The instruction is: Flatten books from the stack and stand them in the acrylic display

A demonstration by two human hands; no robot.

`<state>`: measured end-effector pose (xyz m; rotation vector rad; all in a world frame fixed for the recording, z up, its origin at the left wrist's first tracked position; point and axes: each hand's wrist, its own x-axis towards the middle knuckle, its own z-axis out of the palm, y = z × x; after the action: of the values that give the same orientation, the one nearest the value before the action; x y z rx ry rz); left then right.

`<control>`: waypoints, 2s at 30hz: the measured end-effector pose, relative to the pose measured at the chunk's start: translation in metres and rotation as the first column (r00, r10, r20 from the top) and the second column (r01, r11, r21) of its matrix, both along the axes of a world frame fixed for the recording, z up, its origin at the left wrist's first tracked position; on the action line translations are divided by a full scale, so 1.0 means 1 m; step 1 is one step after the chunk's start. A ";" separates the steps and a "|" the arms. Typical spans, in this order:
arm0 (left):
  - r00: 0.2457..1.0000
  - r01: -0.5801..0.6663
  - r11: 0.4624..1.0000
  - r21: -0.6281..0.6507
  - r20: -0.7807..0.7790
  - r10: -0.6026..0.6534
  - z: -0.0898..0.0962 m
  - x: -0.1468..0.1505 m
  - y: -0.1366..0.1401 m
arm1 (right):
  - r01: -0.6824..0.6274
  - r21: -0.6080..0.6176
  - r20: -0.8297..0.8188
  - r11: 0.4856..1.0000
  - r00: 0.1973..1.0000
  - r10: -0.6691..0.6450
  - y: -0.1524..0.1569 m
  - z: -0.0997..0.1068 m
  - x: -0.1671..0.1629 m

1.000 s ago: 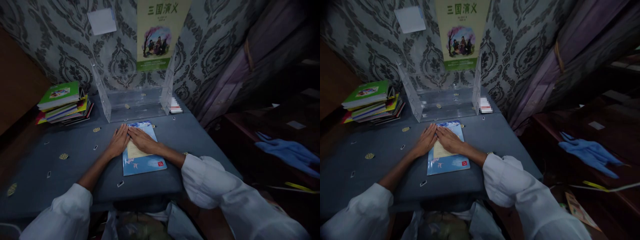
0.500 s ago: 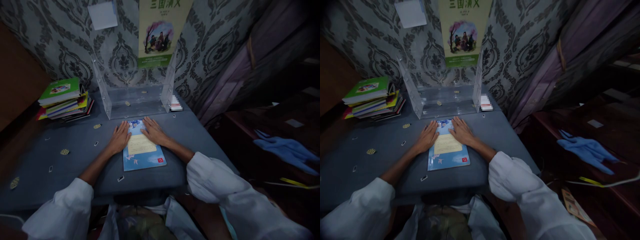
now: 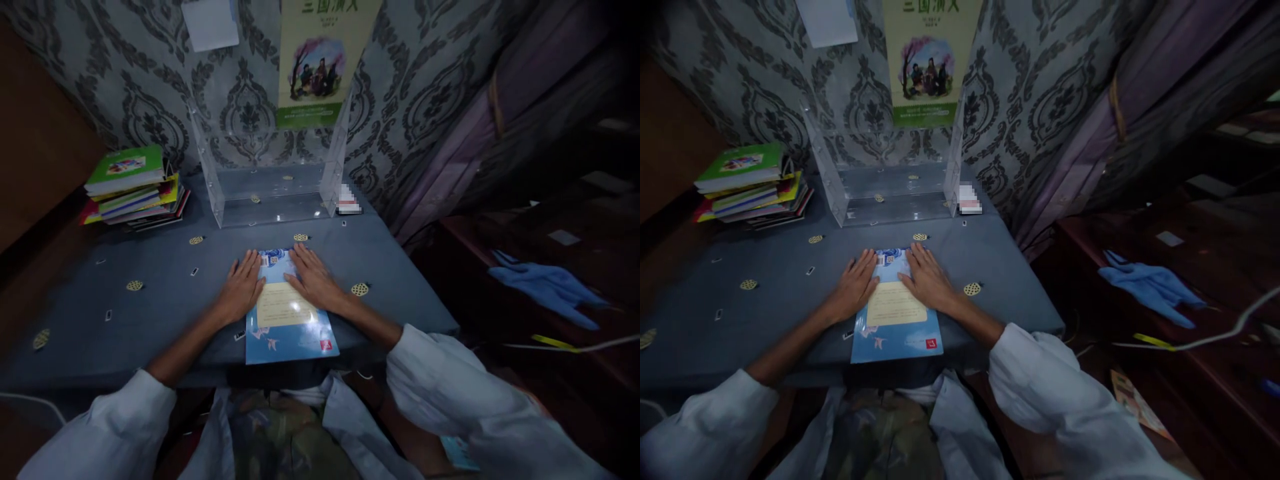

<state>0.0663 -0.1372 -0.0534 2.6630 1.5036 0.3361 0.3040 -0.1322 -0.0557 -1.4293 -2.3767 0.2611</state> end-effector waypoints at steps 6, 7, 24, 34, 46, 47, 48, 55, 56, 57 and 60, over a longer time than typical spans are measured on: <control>1.000 0.011 1.000 0.006 0.000 -0.011 -0.002 -0.001 -0.042 | -0.085 0.035 0.020 0.996 0.996 0.084 -0.046 0.001 0.011; 1.000 0.017 1.000 0.006 -0.001 -0.017 -0.002 -0.001 -0.048 | -0.114 0.042 0.024 0.993 0.993 0.113 -0.055 0.002 0.014; 0.998 0.038 0.999 -0.003 0.043 -0.038 -0.009 -0.005 -0.073 | -0.354 0.188 0.098 0.916 0.935 0.341 -0.146 -0.006 0.075; 0.934 0.121 0.914 -0.388 0.356 0.028 0.029 -0.019 -0.059 | -0.350 0.480 -0.043 0.804 0.906 0.420 -0.103 0.037 0.058; 0.590 0.091 0.954 -0.287 0.787 0.181 0.021 -0.013 -0.037 | 0.097 0.066 -0.522 0.993 0.852 -0.048 -0.036 0.078 0.040; 0.616 0.053 0.969 -0.243 0.771 0.159 0.024 -0.009 -0.034 | 0.076 0.040 -0.542 0.996 0.840 -0.042 -0.032 0.079 0.040; 0.646 0.012 0.977 -0.211 0.748 0.153 0.028 -0.005 -0.031 | 0.061 0.026 -0.557 0.998 0.830 -0.036 -0.029 0.080 0.040; 0.651 -0.064 0.973 -0.221 0.730 0.209 0.044 0.003 -0.008 | 0.078 0.062 -0.555 0.995 0.831 -0.031 0.004 0.071 0.034; 0.662 -0.077 0.967 -0.242 0.713 0.231 0.043 0.002 -0.006 | 0.079 0.045 -0.534 0.996 0.845 -0.043 0.010 0.067 0.033; 0.698 -0.117 0.957 -0.265 0.664 0.269 0.042 0.002 -0.005 | 0.081 0.011 -0.501 0.997 0.863 -0.065 0.016 0.062 0.032; 0.876 -0.263 0.915 -0.305 0.323 0.359 0.040 0.002 -0.004 | 0.117 -0.143 -0.347 0.983 0.924 -0.160 0.030 0.044 0.030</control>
<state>0.0683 -0.1417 -0.0130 2.0145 1.7096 0.5880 0.3338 -0.1020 -0.0116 -1.4522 -1.9855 0.5827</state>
